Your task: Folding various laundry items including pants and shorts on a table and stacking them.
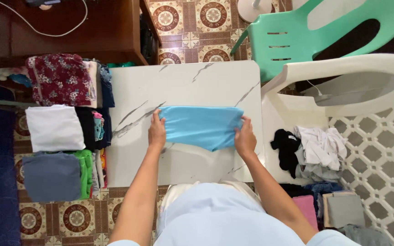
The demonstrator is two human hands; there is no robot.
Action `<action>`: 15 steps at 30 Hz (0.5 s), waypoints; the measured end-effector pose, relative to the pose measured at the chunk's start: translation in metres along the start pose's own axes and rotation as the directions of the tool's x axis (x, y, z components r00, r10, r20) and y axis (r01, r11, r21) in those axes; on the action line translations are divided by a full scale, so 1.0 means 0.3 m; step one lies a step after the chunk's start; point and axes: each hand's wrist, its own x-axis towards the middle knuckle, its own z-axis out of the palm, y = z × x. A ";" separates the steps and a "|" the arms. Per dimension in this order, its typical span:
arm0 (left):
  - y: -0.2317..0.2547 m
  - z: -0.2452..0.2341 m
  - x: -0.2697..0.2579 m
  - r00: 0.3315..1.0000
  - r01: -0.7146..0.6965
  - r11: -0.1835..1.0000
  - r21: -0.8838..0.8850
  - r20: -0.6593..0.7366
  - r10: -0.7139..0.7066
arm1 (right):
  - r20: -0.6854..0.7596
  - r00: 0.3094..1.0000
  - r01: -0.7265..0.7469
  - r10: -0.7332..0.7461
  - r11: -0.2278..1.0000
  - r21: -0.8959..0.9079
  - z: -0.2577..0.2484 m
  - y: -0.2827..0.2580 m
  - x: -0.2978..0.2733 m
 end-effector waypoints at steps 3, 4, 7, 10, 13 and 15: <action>0.016 -0.017 0.004 0.999 0.022 1.000 0.016 0.037 -0.022 | 0.070 0.996 -0.042 0.050 0.993 -0.110 0.062 0.078 0.009; 0.037 -0.029 0.000 0.997 0.056 0.997 0.059 0.056 -0.059 | 0.025 1.000 -0.011 0.014 0.995 -0.103 0.081 0.104 0.013; 0.091 -0.016 -0.031 0.999 0.037 0.977 0.208 -0.024 -0.033 | -0.001 0.999 -0.039 0.039 0.997 -0.062 0.110 0.144 0.051; 0.063 0.110 -0.073 0.970 -0.149 0.930 0.337 -0.132 0.203 | -0.002 0.999 -0.045 0.045 0.997 -0.058 0.130 0.117 0.114; 0.141 0.218 -0.182 0.932 -0.349 0.891 0.290 0.007 0.363 | -0.006 0.999 0.048 -0.049 0.991 -0.121 0.109 0.050 0.168; 0.200 0.268 -0.259 0.913 -0.404 0.890 0.213 0.152 0.378 | 0.008 0.996 0.092 -0.091 0.986 -0.142 0.097 0.036 0.209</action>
